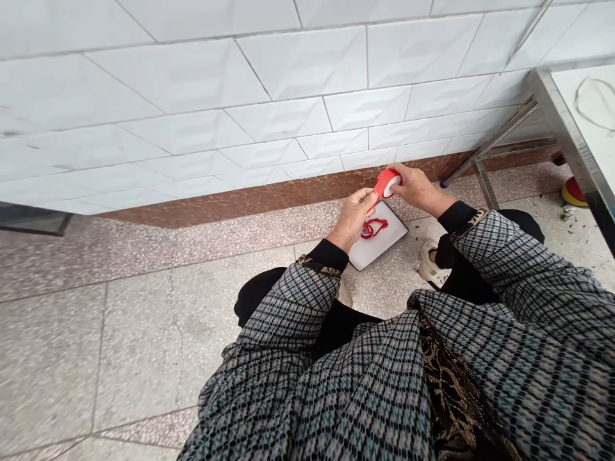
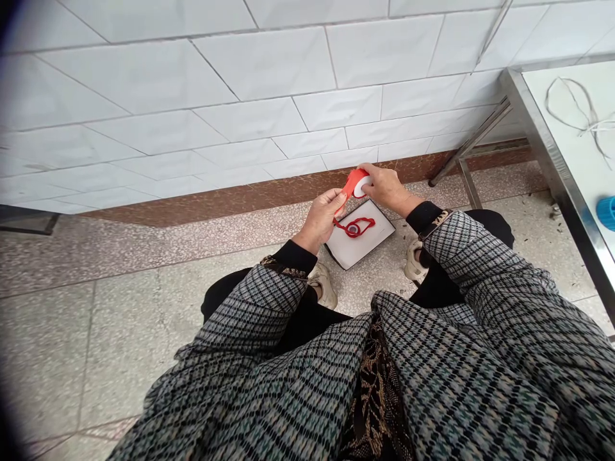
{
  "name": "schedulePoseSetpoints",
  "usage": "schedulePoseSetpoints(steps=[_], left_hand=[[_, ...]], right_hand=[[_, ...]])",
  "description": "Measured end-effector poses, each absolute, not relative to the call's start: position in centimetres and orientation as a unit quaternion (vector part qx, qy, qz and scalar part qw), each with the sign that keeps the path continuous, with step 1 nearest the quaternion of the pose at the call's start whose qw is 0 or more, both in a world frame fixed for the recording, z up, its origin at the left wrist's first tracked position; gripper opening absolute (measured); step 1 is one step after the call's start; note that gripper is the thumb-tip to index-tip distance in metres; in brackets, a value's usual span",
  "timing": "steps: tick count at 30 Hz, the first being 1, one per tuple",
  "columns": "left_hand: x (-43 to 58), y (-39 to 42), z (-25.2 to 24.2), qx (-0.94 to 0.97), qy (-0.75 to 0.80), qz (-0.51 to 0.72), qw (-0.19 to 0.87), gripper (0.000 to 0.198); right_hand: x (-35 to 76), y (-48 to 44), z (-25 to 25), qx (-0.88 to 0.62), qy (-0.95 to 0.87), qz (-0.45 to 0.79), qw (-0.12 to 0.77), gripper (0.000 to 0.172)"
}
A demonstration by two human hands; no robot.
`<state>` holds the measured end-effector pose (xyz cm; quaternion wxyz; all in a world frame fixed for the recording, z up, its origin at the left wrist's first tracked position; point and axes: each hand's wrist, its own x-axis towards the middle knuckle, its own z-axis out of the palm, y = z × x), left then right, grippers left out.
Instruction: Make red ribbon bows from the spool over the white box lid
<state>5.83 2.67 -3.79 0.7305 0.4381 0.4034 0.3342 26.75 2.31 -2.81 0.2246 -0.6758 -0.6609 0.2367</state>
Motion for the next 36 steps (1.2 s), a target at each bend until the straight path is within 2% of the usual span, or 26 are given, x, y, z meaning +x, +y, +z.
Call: schedulePoseSetpoints(steps=[7,14,21,28,36], left_hand=[[5.5,2.8,-3.2,0.438,0.381,0.354,0.733,0.04],[4.9,2.9,-1.8,0.421,0.387,0.395,0.719,0.043],[4.9,2.5,-2.2,0.4,0.394,0.374,0.738,0.028],[5.3,2.0,-2.2,0.401,0.41,0.343,0.743,0.041],[5.9,1.4,-2.4,0.381,0.376,0.359,0.764,0.052]], right_hand=[[26.9,2.9,-2.6,-0.677,-0.588,0.325,0.3,0.058],[27.2,2.5,-2.6,-0.655,-0.61,0.348,0.279,0.053],[27.3,2.7,-2.9,-0.65,-0.585,0.373,0.311,0.05],[26.2,2.4,-3.2,-0.589,-0.489,0.502,0.403,0.044],[25.3,2.1,-2.8,-0.552,-0.43,0.54,0.469,0.041]])
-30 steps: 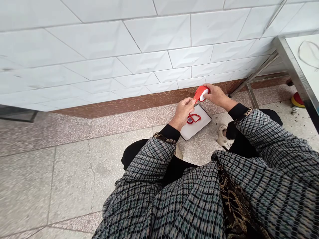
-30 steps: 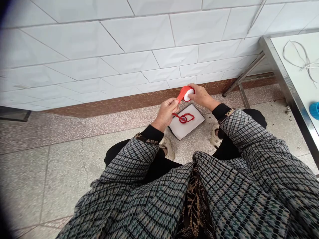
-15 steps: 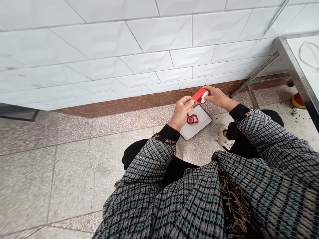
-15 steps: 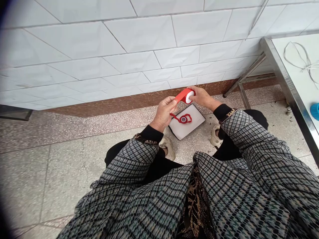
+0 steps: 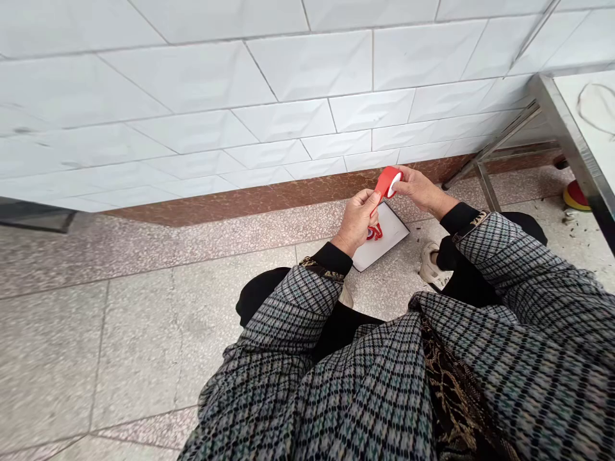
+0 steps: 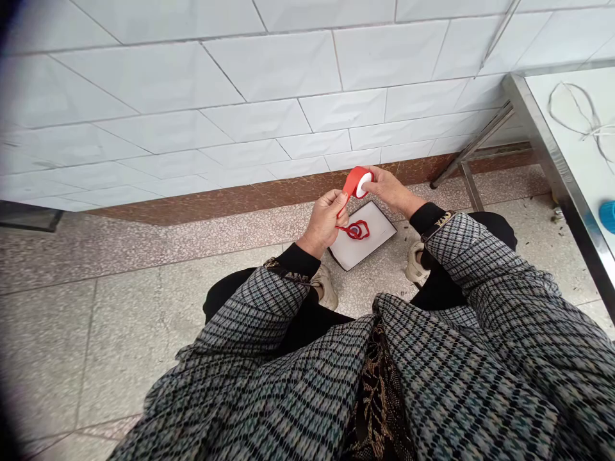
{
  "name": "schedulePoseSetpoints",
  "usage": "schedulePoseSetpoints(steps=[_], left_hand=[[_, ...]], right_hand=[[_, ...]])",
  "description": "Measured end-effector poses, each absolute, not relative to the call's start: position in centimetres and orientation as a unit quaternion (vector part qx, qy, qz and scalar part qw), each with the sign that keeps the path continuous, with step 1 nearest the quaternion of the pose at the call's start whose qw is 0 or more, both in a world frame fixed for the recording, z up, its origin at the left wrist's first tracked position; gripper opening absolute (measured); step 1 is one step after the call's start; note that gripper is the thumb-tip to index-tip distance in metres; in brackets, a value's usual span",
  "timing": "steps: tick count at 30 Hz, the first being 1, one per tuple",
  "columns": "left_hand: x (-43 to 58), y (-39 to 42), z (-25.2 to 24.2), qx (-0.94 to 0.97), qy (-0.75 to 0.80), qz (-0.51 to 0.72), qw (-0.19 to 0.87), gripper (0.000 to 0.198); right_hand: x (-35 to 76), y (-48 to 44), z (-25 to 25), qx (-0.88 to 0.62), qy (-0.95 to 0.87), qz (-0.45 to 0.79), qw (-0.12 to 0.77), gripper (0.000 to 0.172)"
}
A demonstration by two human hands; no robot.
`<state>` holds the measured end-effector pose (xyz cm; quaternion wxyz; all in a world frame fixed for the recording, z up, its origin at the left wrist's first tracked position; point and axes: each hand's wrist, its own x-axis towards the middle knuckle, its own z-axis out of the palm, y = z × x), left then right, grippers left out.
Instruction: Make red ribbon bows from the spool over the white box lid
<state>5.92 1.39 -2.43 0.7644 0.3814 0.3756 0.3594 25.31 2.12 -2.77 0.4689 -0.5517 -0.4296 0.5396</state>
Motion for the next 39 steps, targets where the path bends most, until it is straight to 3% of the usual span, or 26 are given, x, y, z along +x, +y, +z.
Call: schedulePoseSetpoints(steps=[6,10,17,26,39], left_hand=[[5.9,1.6,-3.2,0.411,0.366,0.368,0.749,0.052],[5.9,1.6,-4.1,0.438,0.373,0.377,0.726,0.042],[5.8,1.6,-4.2,0.503,0.403,0.388,0.659,0.034],[6.0,1.2,-3.3,0.434,0.35,0.34,0.757,0.044],[5.8,1.4,-3.1,0.446,0.36,0.351,0.74,0.043]], right_hand=[[25.2,1.8,-2.6,-0.522,-0.381,0.607,0.463,0.038],[25.5,1.7,-2.3,-0.511,-0.332,0.637,0.472,0.029],[25.7,1.5,-1.9,-0.452,-0.302,0.689,0.48,0.036],[25.0,1.0,-1.6,-0.441,-0.294,0.716,0.455,0.024],[24.9,0.8,-1.4,-0.445,-0.291,0.714,0.455,0.026]])
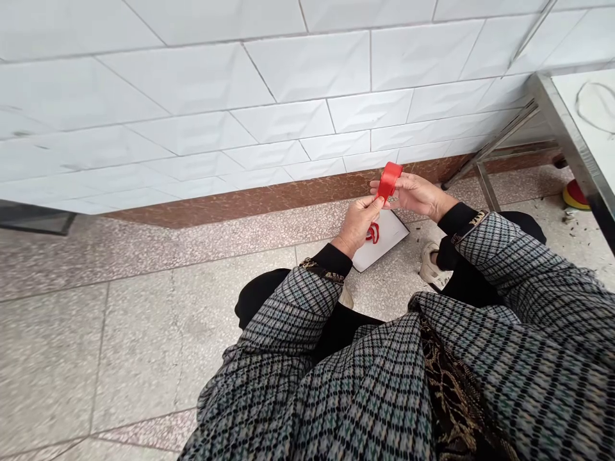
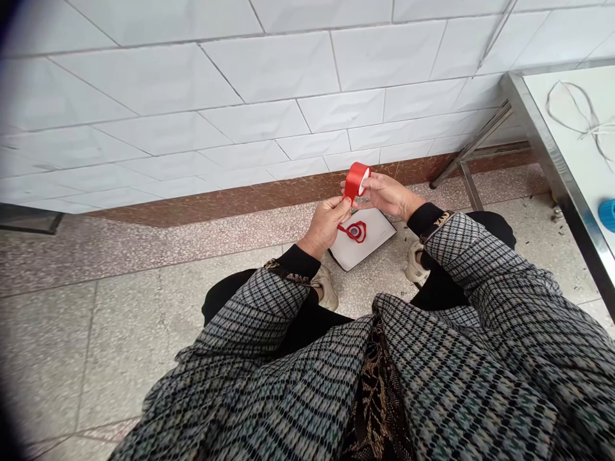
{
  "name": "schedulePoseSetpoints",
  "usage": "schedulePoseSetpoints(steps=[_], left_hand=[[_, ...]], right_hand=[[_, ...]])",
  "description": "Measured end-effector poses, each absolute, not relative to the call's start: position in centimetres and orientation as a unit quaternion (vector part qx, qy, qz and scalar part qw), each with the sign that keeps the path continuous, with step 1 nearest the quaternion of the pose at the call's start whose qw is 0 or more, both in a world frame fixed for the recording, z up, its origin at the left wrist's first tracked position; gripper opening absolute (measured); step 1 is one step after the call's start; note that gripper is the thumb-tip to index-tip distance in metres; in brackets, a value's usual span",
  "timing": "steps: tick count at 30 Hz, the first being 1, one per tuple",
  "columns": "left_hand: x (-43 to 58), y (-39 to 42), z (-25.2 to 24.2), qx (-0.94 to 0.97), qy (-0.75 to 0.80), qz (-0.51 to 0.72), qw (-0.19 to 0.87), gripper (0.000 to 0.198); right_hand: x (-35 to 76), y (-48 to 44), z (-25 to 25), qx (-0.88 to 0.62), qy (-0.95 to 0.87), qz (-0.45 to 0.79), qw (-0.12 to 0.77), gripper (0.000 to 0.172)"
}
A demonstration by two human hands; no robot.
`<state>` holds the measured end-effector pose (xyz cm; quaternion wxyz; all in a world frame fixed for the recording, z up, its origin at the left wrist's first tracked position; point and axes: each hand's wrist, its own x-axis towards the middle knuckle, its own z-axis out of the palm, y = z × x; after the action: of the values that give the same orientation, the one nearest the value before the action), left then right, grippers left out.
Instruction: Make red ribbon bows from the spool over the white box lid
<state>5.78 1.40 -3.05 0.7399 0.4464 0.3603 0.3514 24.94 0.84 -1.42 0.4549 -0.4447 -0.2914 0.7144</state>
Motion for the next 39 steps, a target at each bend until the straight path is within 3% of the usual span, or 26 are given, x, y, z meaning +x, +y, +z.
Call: schedulePoseSetpoints(steps=[9,16,25,31,36,39], left_hand=[[6.4,1.5,-3.1,0.441,0.427,0.386,0.688,0.023],[6.4,1.9,-2.6,0.499,0.398,0.397,0.66,0.031],[5.4,3.1,-3.3,0.423,0.345,0.336,0.768,0.035],[4.3,3.1,-3.5,0.388,0.319,0.295,0.813,0.042],[4.2,2.7,-3.2,0.396,0.337,0.276,0.808,0.04],[4.6,2.5,-2.9,0.395,0.373,0.315,0.778,0.03]], right_hand=[[24.6,0.6,-2.6,-0.433,-0.27,0.748,0.425,0.031],[24.3,0.7,-1.9,-0.427,-0.282,0.759,0.402,0.029],[24.6,0.4,-2.4,-0.435,-0.278,0.767,0.381,0.033],[25.7,1.2,-1.6,-0.514,-0.49,0.568,0.415,0.054],[26.2,1.4,-0.9,-0.543,-0.628,0.439,0.345,0.033],[26.7,1.7,-1.3,-0.582,-0.632,0.388,0.334,0.032]])
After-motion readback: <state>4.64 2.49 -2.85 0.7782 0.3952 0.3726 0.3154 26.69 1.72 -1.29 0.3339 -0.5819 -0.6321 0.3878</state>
